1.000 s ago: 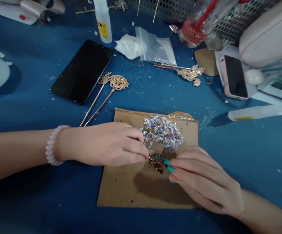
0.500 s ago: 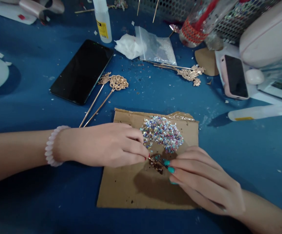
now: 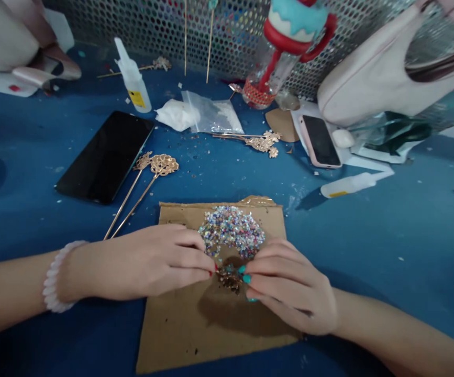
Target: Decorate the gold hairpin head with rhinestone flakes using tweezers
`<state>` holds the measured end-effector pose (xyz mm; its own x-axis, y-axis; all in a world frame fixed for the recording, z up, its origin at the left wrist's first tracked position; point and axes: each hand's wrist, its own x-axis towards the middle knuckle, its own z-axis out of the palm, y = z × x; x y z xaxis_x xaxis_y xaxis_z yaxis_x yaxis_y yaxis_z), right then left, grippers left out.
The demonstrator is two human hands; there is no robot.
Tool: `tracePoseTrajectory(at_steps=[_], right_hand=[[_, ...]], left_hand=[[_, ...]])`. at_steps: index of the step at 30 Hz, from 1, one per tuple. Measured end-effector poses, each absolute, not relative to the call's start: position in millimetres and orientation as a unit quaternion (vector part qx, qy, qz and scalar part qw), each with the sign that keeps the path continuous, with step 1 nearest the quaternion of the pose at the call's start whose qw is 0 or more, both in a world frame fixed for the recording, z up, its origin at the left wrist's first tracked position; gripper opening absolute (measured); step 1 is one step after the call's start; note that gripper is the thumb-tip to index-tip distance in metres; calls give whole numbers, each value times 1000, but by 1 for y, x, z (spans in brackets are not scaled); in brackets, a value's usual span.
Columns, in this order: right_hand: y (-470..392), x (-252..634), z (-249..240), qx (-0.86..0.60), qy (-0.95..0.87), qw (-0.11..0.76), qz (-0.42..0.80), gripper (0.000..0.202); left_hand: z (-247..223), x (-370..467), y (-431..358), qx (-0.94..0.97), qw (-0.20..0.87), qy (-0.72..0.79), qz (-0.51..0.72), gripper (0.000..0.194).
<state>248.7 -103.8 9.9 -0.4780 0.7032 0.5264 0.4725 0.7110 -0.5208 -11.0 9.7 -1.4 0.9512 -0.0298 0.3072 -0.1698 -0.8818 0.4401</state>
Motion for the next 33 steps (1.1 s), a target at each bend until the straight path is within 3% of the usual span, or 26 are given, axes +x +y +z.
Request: tracePoseTrajectory(at_steps=[12,19,25,33], right_hand=[[-103,248,7,-314,-856,388,137,14],[-101,242,2,-282,-876,376,109,20],[-102,239,3,-288,-876,367,119,28],[-98,236,5,-271,-878,364,151,31]], left_hand=[[-7,-13,4,967,185,-28,174,34],[-6,-6,-6,964,162,-7,210,22],[-5,-9,-13,964,143,-16,224,32],[-3,-9,-12,967,142,-48,204,25]])
